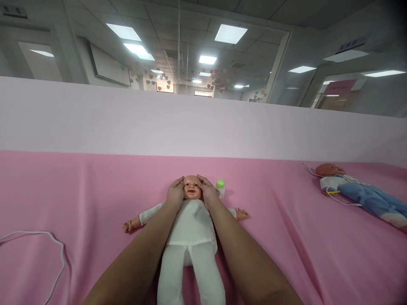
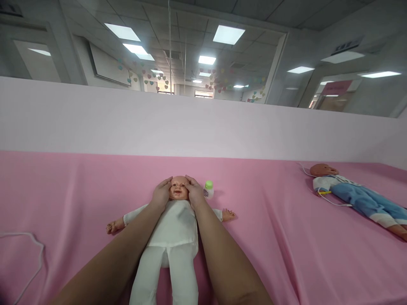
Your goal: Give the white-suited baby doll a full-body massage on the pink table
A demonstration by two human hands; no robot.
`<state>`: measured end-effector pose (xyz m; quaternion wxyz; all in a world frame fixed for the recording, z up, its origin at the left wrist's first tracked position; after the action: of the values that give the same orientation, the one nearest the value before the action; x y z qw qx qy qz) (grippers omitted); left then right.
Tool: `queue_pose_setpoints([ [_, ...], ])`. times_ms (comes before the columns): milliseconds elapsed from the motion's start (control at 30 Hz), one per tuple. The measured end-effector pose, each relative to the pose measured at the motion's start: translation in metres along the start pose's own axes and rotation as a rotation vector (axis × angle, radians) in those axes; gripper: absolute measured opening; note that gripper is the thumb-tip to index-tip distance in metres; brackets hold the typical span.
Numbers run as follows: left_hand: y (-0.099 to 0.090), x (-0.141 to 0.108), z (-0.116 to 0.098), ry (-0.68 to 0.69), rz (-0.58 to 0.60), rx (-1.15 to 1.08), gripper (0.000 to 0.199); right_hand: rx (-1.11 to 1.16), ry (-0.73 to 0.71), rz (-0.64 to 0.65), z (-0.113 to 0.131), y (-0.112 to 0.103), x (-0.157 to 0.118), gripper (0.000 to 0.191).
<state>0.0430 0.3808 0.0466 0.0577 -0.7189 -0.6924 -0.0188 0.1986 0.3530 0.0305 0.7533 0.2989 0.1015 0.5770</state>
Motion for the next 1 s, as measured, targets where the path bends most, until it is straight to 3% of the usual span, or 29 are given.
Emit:
queue_pose_setpoints([
  [267, -0.003, -0.005, -0.004, 0.056, -0.03, 0.128, 0.057, -0.099, -0.032, 0.018, 0.008, 0.008, -0.008, 0.063],
  [533, -0.003, -0.005, -0.007, 0.094, -0.043, 0.233, 0.049, -0.18, -0.077, -0.032, 0.006, 0.009, -0.005, 0.056],
  [767, -0.004, -0.001, -0.002, 0.117, -0.037, 0.21, 0.042, -0.133, -0.109, -0.052, 0.0, 0.006, -0.001, 0.039],
  [1000, -0.01, -0.003, -0.001, 0.096, -0.021, 0.14, 0.04, 0.016, -0.043, -0.032, -0.007, 0.004, -0.001, 0.054],
])
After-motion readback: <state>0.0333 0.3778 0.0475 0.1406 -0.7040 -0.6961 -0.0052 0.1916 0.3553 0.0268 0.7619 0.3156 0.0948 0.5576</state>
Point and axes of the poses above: each hand's wrist, its own x-axis towards the middle knuckle, its own y-axis out of the palm, z = x × y, the point moved 2 cm from there along x, towards the middle knuckle, and after that the axes turned 13 degrees about x, right-handed, at the moved point
